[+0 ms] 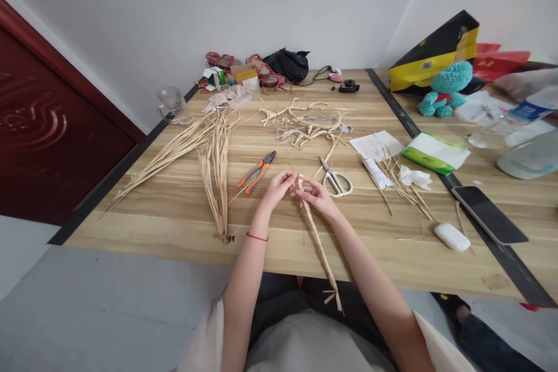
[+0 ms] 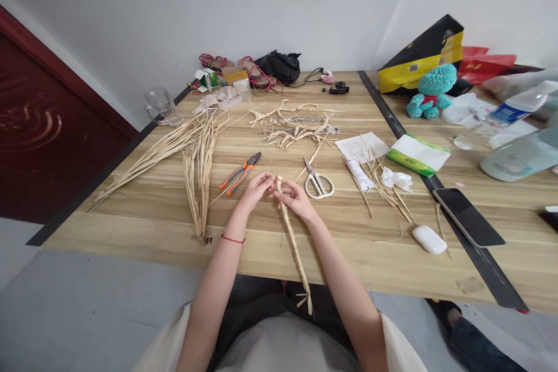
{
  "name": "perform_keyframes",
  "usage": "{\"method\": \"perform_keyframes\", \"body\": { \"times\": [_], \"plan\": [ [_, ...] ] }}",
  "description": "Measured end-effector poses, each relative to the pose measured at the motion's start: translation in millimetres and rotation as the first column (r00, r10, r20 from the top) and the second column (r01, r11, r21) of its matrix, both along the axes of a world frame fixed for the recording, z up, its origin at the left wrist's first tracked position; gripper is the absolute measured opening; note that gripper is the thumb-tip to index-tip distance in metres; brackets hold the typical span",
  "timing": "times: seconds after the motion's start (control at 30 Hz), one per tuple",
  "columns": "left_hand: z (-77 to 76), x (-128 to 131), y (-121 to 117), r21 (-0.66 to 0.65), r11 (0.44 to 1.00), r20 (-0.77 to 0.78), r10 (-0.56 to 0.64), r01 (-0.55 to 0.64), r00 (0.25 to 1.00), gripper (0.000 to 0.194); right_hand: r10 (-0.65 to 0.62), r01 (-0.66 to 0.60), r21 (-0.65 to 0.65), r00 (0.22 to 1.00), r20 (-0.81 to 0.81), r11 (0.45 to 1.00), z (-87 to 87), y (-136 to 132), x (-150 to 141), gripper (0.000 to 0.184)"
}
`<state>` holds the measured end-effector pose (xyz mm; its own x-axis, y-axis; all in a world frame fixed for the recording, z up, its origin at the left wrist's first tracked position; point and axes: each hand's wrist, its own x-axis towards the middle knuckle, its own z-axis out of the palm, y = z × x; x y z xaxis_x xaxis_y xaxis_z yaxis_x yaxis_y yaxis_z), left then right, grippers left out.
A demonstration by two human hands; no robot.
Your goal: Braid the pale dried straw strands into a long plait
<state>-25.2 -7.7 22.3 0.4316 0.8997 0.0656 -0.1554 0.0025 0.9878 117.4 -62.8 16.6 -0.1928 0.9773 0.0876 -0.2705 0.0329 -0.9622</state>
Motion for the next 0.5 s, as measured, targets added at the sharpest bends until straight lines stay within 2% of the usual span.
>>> {"method": "perform_keyframes", "body": {
  "times": [0.17,0.37,0.5],
  "plan": [
    [3.2,9,-6,-0.003,0.999,0.090,0.044,-0.044,0.995,0.031,0.002,-0.002,0.011,1.000,-0.014,1.000,-0.2,1,3,0.056],
    [3.0,12,-6,0.105,0.993,0.064,0.051,-0.058,0.997,0.025,-0.019,0.019,-0.026,1.000,-0.021,0.999,-2.1,0,7,0.050],
    [-1.8,12,-3,0.081,0.990,0.073,0.113,-0.119,0.991,0.023,0.004,-0.006,-0.038,0.999,-0.032,0.999,0.6,0,7,0.051]
  ]
}}
